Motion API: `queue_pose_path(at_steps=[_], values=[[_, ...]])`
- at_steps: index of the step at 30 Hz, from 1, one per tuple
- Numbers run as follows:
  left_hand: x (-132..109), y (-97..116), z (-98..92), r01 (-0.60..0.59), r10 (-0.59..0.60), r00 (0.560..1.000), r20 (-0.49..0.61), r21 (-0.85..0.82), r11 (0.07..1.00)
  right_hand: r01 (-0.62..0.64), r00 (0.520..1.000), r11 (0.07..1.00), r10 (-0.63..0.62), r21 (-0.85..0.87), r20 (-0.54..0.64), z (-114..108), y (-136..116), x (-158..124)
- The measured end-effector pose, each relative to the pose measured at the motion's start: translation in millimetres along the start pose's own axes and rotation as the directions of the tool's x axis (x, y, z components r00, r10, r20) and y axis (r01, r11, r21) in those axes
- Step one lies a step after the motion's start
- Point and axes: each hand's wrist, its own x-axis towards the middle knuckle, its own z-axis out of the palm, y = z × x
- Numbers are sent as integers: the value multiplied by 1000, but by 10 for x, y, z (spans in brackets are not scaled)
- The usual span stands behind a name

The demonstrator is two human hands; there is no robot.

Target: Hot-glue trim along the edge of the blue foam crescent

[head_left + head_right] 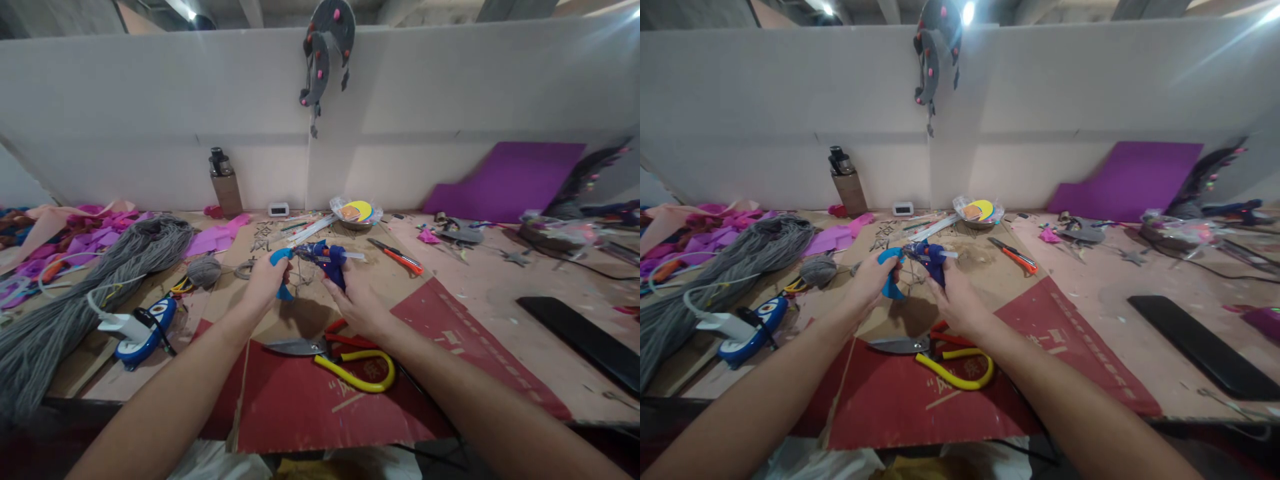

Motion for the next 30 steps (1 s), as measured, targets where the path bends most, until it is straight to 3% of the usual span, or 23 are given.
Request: queue_pose_path(at_steps=[5, 12, 15, 18, 20, 24, 28, 30], values=[[21, 9, -24, -3, 3, 1000, -11, 7, 1000, 16, 1000, 1000, -15, -11, 15, 8, 24, -7], [-29, 6, 5, 9, -9, 1000, 13, -5, 1000, 17, 996, 997, -11, 70, -84, 10, -31, 20], [-43, 44, 13, 66, -62, 997, 46, -91, 994, -87, 986, 982, 108, 165, -125, -39, 35, 77], [-61, 118, 4, 148, -123, 983, 137, -195, 969, -303, 946, 924, 322, 232, -48, -108, 258, 208], [-82, 180, -7, 205, -153, 963, 221, -237, 950, -457, 889, 882, 457, 112, 30, -159, 457, 307], [-126, 274, -28, 315, -213, 900, 381, -230, 921, -552, 831, 831, 555, -69, 33, -311, 751, 400], [-136, 281, -40, 273, -178, 907, 382, -210, 939, -531, 847, 808, 509, -254, -151, -552, 737, 359], [-130, 268, -43, 238, -154, 920, 361, -201, 950, -439, 894, 839, 374, -322, -246, -626, 640, 338]])
